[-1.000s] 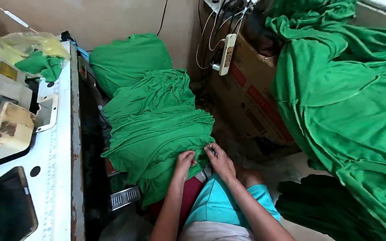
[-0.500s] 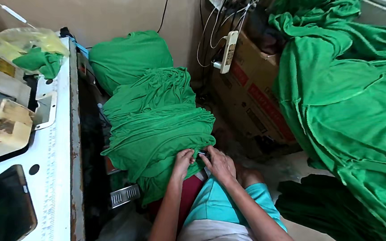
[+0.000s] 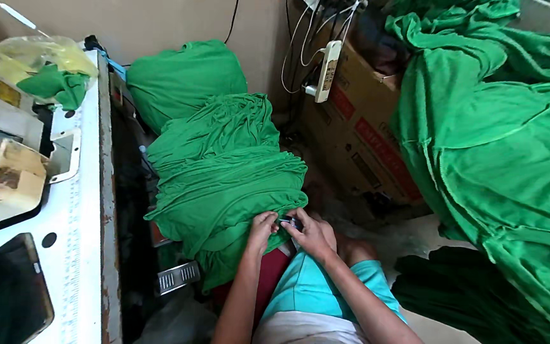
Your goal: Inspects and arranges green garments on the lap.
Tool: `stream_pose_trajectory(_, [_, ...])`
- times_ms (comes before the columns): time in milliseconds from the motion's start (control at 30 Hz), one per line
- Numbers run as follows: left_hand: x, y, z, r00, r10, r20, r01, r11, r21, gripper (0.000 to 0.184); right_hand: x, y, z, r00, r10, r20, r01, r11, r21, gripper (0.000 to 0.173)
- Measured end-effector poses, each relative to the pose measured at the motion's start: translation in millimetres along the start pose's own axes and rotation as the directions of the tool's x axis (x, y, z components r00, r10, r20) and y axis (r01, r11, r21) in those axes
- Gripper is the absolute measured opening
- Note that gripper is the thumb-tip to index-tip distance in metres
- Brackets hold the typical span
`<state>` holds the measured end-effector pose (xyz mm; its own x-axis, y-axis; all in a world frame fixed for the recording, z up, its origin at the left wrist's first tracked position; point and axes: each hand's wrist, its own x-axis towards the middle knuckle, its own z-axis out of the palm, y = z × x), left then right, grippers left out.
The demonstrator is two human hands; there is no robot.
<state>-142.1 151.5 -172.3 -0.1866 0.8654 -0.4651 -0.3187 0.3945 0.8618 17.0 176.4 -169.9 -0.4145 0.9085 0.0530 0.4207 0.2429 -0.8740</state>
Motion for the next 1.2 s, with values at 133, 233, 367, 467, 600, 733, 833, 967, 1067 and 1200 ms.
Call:
stream_pose_trajectory(133, [-1, 2, 1, 1.0, -0.025, -0.016, 0.025, 0.999, -0.036, 0.018, -2, -6, -10, 0.974, 0.184, -0.134, -0.174, 0.981, 0.085, 0.039])
stream_pose_trajectory(233, [0, 4, 1, 0.997, -0.065, -0.03, 0.062, 0.993, -0.1, 0.017, 0, -10, -13, 0.963, 0.251, -0.102, -0.258, 0.963, -0.074, 0.042])
stream_pose_trajectory(367, [-1, 7, 1, 0.995, -0.094, -0.04, 0.087, 0.985, -0.147, 0.015, -2, -23, -11, 0.98, 0.201, -0.01, -0.194, 0.929, -0.315, 0.041])
stream_pose_trajectory(467, [0, 6, 0, 0.994, -0.101, -0.042, 0.093, 0.982, -0.162, 0.016, -3, -22, -9, 0.992, 0.128, 0.01, -0.115, 0.924, -0.364, 0.039])
stream_pose_trajectory(600, [0, 6, 1, 0.994, -0.105, -0.043, 0.096, 0.981, -0.169, 0.015, -3, -19, -7, 0.998, 0.066, 0.024, -0.051, 0.919, -0.39, 0.039])
stream_pose_trajectory(733, [-2, 6, 1, 0.995, -0.093, -0.021, 0.089, 0.987, -0.136, 0.016, -1, -15, -3, 1.0, 0.013, 0.016, -0.006, 0.923, -0.386, 0.036])
stream_pose_trajectory(833, [-3, 4, 0, 0.998, -0.059, -0.014, 0.057, 0.994, -0.091, 0.017, -1, -11, -1, 1.0, -0.028, -0.006, 0.024, 0.93, -0.366, 0.033])
stream_pose_trajectory(967, [-4, 2, 0, 1.0, 0.013, -0.022, -0.014, 0.999, -0.033, 0.018, -3, -14, -3, 1.0, 0.016, -0.013, -0.02, 0.923, -0.384, 0.036])
stream_pose_trajectory(1067, [-3, 2, 0, 0.998, 0.066, -0.015, -0.065, 0.998, 0.021, 0.019, -2, -16, -4, 0.999, 0.036, -0.004, -0.035, 0.916, -0.4, 0.037])
stream_pose_trajectory(1200, [-3, 2, 0, 0.995, 0.1, -0.015, -0.098, 0.992, 0.08, 0.02, -1, -14, -3, 0.999, 0.043, 0.007, -0.037, 0.921, -0.387, 0.036])
